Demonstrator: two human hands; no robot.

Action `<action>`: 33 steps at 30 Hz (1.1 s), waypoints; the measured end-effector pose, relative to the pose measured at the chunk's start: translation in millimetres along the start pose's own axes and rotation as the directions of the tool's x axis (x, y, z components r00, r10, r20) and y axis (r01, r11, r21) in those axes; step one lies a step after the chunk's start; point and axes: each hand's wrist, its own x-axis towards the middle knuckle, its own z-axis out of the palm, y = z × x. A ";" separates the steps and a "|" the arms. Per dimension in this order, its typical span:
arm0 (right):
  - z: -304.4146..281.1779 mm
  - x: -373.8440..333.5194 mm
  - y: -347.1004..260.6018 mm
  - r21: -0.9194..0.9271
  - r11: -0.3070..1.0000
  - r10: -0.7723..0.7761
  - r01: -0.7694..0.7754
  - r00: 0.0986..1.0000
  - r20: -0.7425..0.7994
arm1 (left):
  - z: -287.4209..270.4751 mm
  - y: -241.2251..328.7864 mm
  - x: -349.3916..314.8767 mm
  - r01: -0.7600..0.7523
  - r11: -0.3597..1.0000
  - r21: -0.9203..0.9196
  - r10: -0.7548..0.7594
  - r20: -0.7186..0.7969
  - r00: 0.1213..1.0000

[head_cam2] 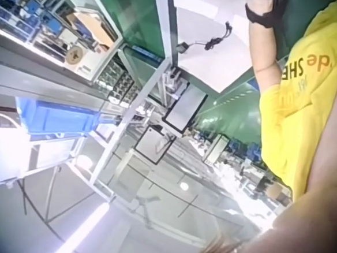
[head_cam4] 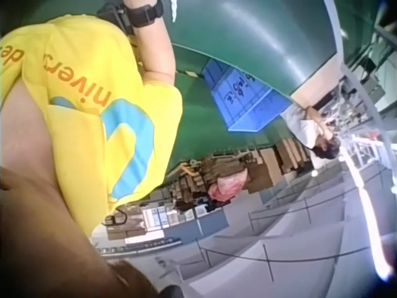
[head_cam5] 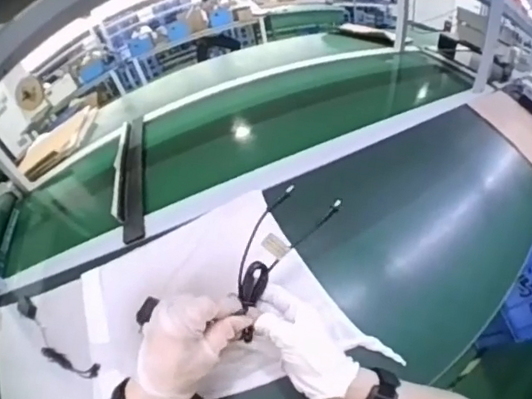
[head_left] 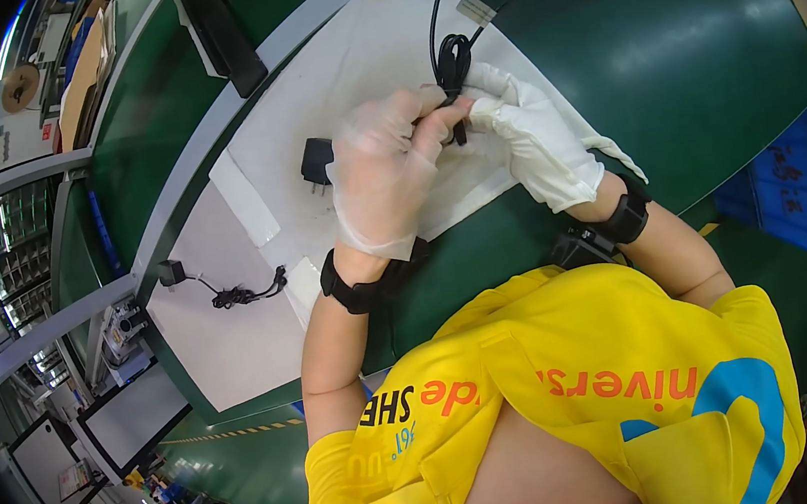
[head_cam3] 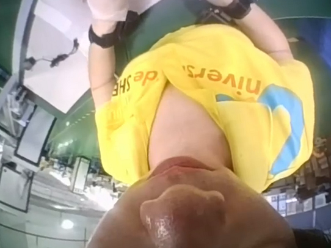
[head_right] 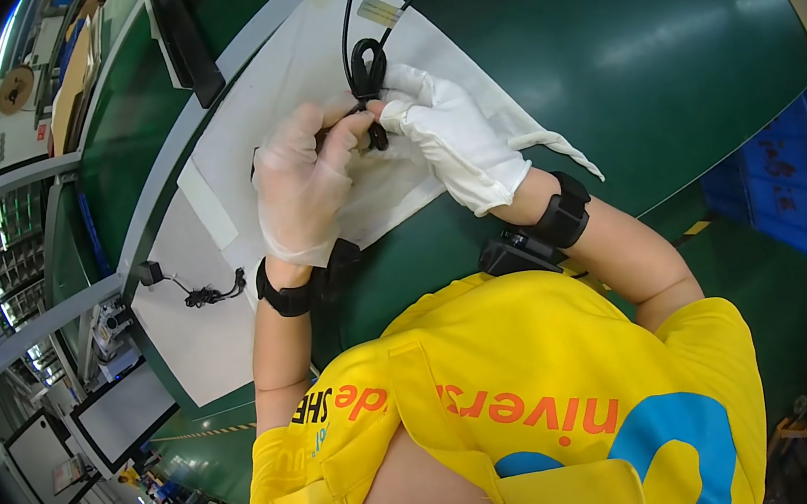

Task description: The person picks up a power adapter and its cable, wraps the cable into a bundle, and secures it with a twist tie. After setting it aside, they pick up a second power adapter and cable to repeat the process.

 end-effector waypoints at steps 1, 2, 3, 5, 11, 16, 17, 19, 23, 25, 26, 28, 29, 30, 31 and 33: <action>-1.3 1.0 0.6 0.002 1.000 0.000 0.000 1.000 -0.001 | 1.4 -0.5 -0.2 -0.090 0.991 -0.098 0.087 -0.029 0.996; -2.8 2.8 0.9 -0.028 0.999 -0.024 0.023 0.999 -0.023 | 1.1 0.6 -0.8 -0.089 0.991 -0.098 0.087 -0.028 0.996; -3.7 3.7 1.1 -0.057 0.997 -0.049 0.046 0.998 -0.044 | 0.1 3.0 -1.8 -0.038 0.992 -0.124 0.038 -0.003 0.999; -3.0 3.0 0.5 -0.084 0.995 -0.069 0.063 0.995 -0.068 | -3.3 6.2 -2.1 0.015 0.989 -0.148 -0.011 0.025 1.000; 1.5 -0.5 3.6 -0.139 0.986 -0.108 0.092 0.987 -0.118 | -5.6 10.6 1.7 0.266 0.963 0.029 -0.268 0.122 0.956; 3.6 -9.3 -1.2 -0.196 0.980 -0.082 0.046 0.980 -0.180 | 1.0 -0.7 3.9 0.404 0.915 -0.014 -0.400 0.120 0.909; 4.3 -11.1 -1.7 -0.196 0.980 -0.071 0.034 0.981 -0.182 | 2.7 0.3 3.2 0.405 0.914 -0.014 -0.400 0.120 0.908; 5.3 -11.1 -0.7 -0.194 0.981 -0.060 0.024 0.981 -0.184 | 7.9 3.9 0.0 0.316 0.934 0.167 -0.324 0.019 0.946; 5.0 -5.6 4.7 -0.246 0.965 -0.131 0.095 0.982 -0.135 | 26.4 2.2 -6.3 -0.169 0.871 0.461 0.300 -0.228 0.926; 2.1 0.6 11.3 -0.180 0.968 -0.198 0.173 0.971 -0.133 | 22.3 10.7 -7.3 -0.160 0.865 0.476 0.288 -0.209 0.935; 1.3 1.0 12.1 -0.180 0.968 -0.200 0.175 0.971 -0.132 | 20.8 13.1 -7.9 -0.149 0.858 0.492 0.274 -0.192 0.942; 2.2 1.8 10.1 -0.145 0.977 -0.177 0.155 0.971 -0.160 | 21.3 7.9 -8.3 -0.154 0.888 0.432 0.266 -0.213 0.940; 4.1 0.5 6.1 -0.109 0.986 -0.142 0.122 0.971 -0.194 | 19.0 11.9 -9.6 -0.137 0.909 0.395 0.232 -0.204 0.951; 2.8 1.9 2.0 -0.110 0.986 -0.143 0.123 0.970 -0.196 | 16.2 11.9 -11.7 -0.125 0.938 0.324 0.195 -0.193 0.962; 1.5 4.1 -1.3 -0.058 0.993 -0.112 0.102 0.972 -0.206 | 11.7 12.3 -14.6 -0.109 0.961 0.254 0.158 -0.184 0.970; -1.5 6.4 -3.1 -0.007 0.993 -0.120 0.120 0.979 -0.164 | 8.2 -7.6 -16.9 -0.138 0.962 0.236 0.179 -0.162 0.970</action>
